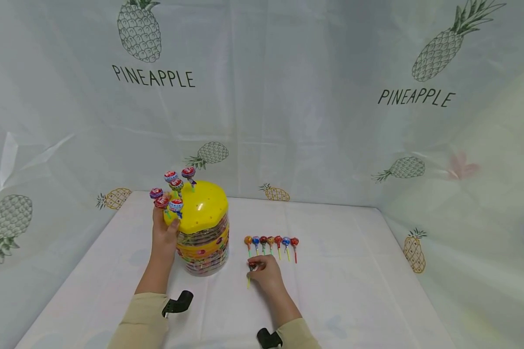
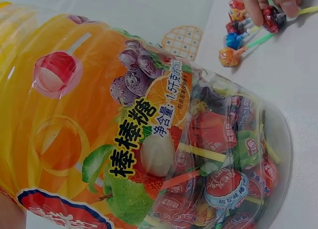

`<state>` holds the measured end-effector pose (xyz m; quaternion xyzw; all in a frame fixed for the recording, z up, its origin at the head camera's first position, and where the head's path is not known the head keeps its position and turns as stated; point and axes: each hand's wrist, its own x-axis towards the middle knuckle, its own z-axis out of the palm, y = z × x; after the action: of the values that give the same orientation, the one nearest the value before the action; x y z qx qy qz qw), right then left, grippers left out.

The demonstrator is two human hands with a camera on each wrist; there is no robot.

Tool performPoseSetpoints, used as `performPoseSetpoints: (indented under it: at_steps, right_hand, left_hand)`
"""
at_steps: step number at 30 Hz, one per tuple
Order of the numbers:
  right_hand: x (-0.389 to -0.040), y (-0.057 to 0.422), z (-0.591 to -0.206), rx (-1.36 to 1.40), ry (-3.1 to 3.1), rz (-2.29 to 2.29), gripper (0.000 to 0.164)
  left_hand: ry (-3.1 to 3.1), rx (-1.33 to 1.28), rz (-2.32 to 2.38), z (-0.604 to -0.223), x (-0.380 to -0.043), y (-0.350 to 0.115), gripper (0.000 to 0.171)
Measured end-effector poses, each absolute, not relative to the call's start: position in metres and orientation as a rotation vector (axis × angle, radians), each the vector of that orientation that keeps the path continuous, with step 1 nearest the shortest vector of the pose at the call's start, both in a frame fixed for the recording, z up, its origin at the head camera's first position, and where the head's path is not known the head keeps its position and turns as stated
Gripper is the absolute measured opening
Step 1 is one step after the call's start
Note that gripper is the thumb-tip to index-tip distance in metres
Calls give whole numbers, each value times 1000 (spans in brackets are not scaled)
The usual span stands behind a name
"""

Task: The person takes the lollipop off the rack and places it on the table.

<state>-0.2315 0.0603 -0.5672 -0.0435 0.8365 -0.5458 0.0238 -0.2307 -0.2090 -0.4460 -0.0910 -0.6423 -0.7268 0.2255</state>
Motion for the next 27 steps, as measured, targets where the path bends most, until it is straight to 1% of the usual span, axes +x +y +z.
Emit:
performPoseSetpoints:
  at_steps: [7,14,21,27]
  right_hand:
    - [-232,61,-566,-147,2593,-1675,33]
    - [-231,61,-565,-129,2583,-1692,36]
    - [-230,61,-564,-130,2566,-1723,36]
    - [-233,66,-555,-82,2565,-1723,38]
  left_hand:
    - [-1760,-252,-2026,-447,-231,-208,60]
    - [-1769,-244,-2003,-447,-232,-209,64]
    - [-1761,-260,-2006,-446,-231,-210,60]
    - [-1777,-241,-2007,-446,-229,-209,62]
